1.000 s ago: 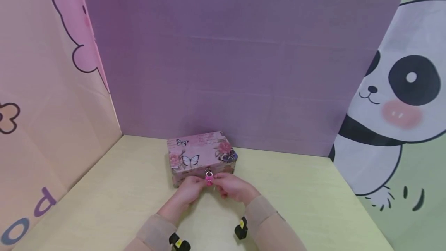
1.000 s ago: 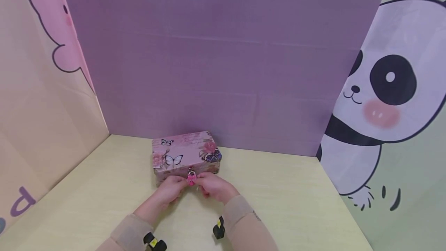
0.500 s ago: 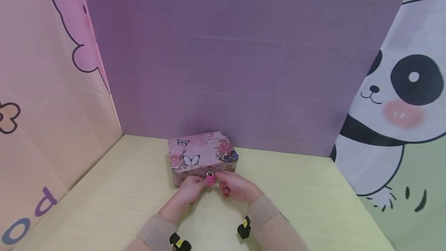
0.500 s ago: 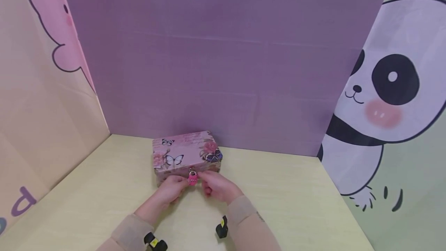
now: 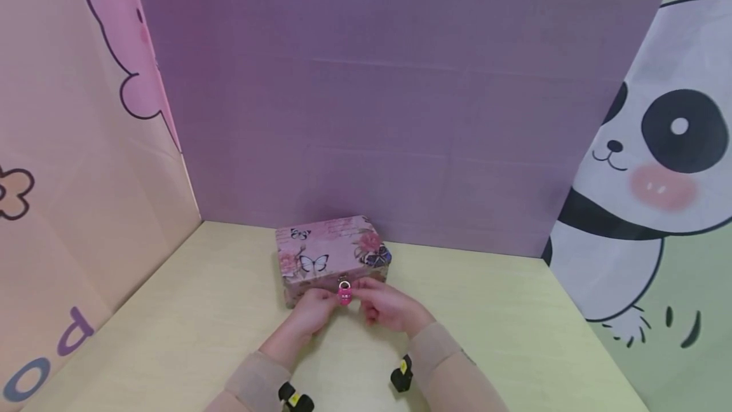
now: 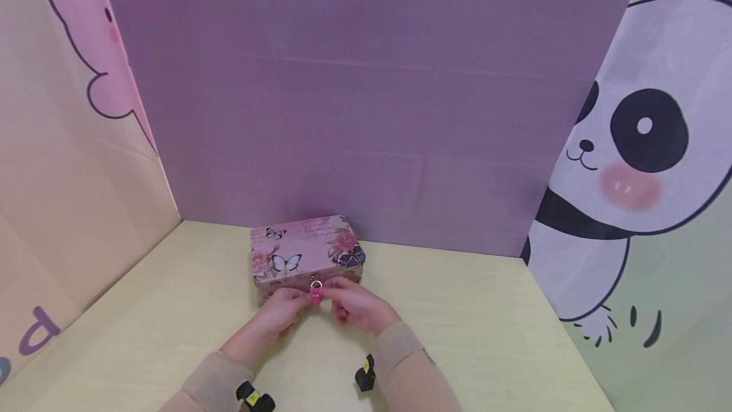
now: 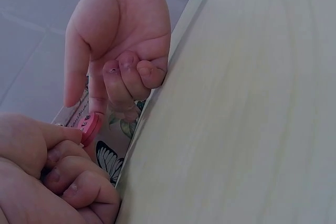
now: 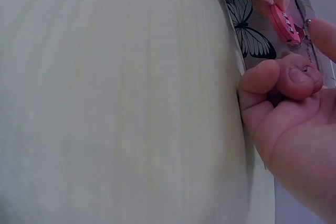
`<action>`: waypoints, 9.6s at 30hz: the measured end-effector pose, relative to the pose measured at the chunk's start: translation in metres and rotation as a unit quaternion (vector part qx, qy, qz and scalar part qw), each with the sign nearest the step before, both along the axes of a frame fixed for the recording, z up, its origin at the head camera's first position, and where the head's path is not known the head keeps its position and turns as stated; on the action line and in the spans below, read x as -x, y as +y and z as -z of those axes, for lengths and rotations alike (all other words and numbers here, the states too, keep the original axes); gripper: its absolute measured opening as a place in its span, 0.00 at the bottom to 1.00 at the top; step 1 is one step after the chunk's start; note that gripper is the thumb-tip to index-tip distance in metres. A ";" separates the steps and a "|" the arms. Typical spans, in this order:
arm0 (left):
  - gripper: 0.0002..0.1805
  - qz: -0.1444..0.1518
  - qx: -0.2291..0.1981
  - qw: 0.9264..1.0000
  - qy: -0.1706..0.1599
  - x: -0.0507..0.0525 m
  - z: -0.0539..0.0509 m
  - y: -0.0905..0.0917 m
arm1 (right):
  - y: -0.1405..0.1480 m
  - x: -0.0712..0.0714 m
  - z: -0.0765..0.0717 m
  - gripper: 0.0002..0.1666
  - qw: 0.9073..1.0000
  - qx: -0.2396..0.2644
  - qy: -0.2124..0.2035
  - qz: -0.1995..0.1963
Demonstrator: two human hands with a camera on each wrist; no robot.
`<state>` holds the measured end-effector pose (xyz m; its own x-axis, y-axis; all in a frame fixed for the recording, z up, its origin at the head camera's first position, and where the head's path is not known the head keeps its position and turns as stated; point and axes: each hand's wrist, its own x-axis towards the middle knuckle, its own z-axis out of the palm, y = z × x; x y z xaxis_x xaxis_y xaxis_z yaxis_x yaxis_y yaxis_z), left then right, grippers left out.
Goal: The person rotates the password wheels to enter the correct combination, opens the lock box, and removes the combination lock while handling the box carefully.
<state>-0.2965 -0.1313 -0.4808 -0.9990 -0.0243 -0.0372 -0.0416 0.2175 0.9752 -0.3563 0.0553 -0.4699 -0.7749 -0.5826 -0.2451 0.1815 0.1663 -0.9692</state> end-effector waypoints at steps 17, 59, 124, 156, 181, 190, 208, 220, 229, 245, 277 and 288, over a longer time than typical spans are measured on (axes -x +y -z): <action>0.12 0.003 -0.014 1.000 -0.009 0.001 0.001 -0.001 | -0.005 -0.001 0.002 0.11 0.999 -0.022 0.040 -0.015; 0.12 0.004 -0.010 1.000 -0.001 0.000 0.000 0.002 | -0.006 -0.001 0.000 0.06 0.999 -0.028 0.028 -0.014; 0.12 0.011 -0.011 1.000 -0.007 0.002 0.001 -0.003 | 0.018 0.001 -0.011 0.23 0.997 -0.060 0.045 0.013; 0.15 0.015 -0.024 1.000 -0.010 0.002 0.002 -0.002 | -0.008 -0.009 -0.012 0.10 0.999 -0.028 0.030 -0.013; 0.18 0.008 0.002 1.000 0.004 0.000 -0.001 0.000 | -0.009 -0.004 -0.005 0.10 0.999 -0.030 0.021 -0.014; 0.18 0.008 0.007 1.000 0.010 0.000 -0.001 0.000 | -0.010 -0.005 -0.005 0.11 0.999 -0.035 0.027 -0.010; 0.15 0.006 0.004 1.000 0.011 0.001 -0.001 0.000 | -0.010 -0.005 -0.005 0.16 0.999 -0.042 0.028 -0.009; 0.13 0.009 -0.005 1.000 0.004 0.000 -0.002 -0.001 | -0.003 0.001 -0.008 0.12 0.999 -0.031 -0.013 0.013; 0.13 0.008 -0.009 1.000 -0.007 -0.001 -0.003 -0.002 | 0.014 0.003 -0.009 0.25 0.999 -0.041 -0.012 0.023; 0.14 0.015 -0.016 0.999 -0.026 -0.003 -0.003 -0.003 | 0.027 0.008 -0.008 0.28 0.998 -0.042 -0.014 0.033; 0.12 0.008 -0.004 1.000 -0.011 0.000 -0.002 -0.002 | 0.005 0.001 -0.002 0.09 0.999 -0.005 0.025 -0.026; 0.20 0.009 -0.008 1.000 -0.015 0.000 -0.002 -0.002 | -0.004 -0.002 -0.003 0.06 0.999 0.000 0.034 -0.035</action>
<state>-0.2968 -0.1334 -0.4790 -0.9978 -0.0057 -0.0667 -0.0665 0.2020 0.9771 -0.3540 0.0513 -0.4671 -0.7470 -0.6357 -0.1944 0.1040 0.1771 -0.9787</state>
